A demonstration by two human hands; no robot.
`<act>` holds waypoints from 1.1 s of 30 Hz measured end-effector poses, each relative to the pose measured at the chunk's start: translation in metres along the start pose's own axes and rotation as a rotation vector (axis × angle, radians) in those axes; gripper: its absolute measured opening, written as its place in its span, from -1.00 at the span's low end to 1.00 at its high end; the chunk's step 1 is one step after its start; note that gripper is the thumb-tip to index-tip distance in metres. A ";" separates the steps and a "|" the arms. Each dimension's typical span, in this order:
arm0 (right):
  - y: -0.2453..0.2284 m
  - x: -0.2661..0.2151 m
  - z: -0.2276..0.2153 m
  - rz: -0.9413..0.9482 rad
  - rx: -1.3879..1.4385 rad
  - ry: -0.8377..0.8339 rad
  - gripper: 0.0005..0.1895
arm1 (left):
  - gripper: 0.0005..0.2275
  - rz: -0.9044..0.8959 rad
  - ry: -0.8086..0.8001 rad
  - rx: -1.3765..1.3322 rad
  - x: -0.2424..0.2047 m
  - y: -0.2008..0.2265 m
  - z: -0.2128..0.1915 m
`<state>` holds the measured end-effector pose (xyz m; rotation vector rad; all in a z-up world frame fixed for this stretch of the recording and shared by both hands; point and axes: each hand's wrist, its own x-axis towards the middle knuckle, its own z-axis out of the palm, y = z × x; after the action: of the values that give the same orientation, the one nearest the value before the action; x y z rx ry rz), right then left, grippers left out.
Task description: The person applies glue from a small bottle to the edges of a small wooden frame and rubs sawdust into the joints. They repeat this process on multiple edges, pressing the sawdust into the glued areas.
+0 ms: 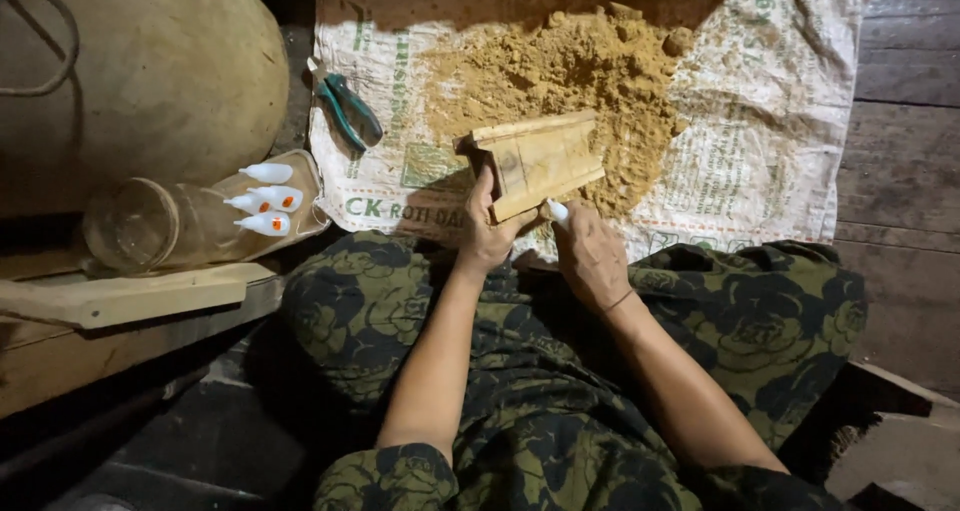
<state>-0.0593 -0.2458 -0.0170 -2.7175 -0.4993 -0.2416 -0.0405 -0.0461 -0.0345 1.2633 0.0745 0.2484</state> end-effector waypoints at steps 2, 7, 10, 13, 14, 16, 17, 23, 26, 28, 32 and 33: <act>0.004 -0.003 0.011 -0.018 -0.016 0.033 -0.61 | -0.26 -0.020 -0.004 0.038 0.002 0.001 -0.003; 0.006 -0.003 0.014 -0.059 -0.034 0.062 -0.64 | -0.18 0.010 0.020 0.001 -0.002 0.013 0.006; 0.002 0.001 0.006 -0.083 -0.050 0.080 -0.66 | -0.15 0.043 0.030 -0.003 -0.005 -0.006 0.003; 0.006 0.001 0.007 -0.090 -0.039 0.080 -0.68 | -0.11 0.028 0.018 0.027 0.002 0.023 0.022; 0.007 0.001 0.009 -0.097 -0.047 0.083 -0.68 | -0.06 0.004 0.013 0.044 0.006 0.042 0.031; -0.008 0.015 -0.021 -0.137 -0.091 0.123 -0.68 | -0.12 0.023 0.000 -0.018 0.009 0.040 0.033; -0.016 0.022 -0.036 -0.176 -0.136 0.164 -0.67 | -0.18 0.041 -0.015 -0.079 0.010 0.039 0.034; -0.017 0.027 -0.038 -0.213 -0.169 0.204 -0.66 | -0.18 0.001 0.015 0.028 0.015 0.057 0.047; -0.004 0.020 -0.013 -0.226 -0.176 0.223 -0.65 | -0.20 -0.075 -0.013 0.013 0.004 0.018 0.013; -0.003 0.017 -0.011 -0.215 -0.145 0.216 -0.66 | -0.23 -0.026 -0.017 0.065 0.002 0.026 0.015; 0.003 0.013 0.000 -0.204 -0.105 0.205 -0.70 | -0.22 0.053 0.019 0.069 -0.007 0.000 0.004; 0.001 0.014 -0.004 -0.202 -0.105 0.205 -0.70 | -0.22 0.051 0.018 0.069 -0.006 0.004 0.004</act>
<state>-0.0461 -0.2437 -0.0109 -2.7018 -0.7188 -0.6089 -0.0460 -0.0498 -0.0295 1.3329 0.0664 0.3034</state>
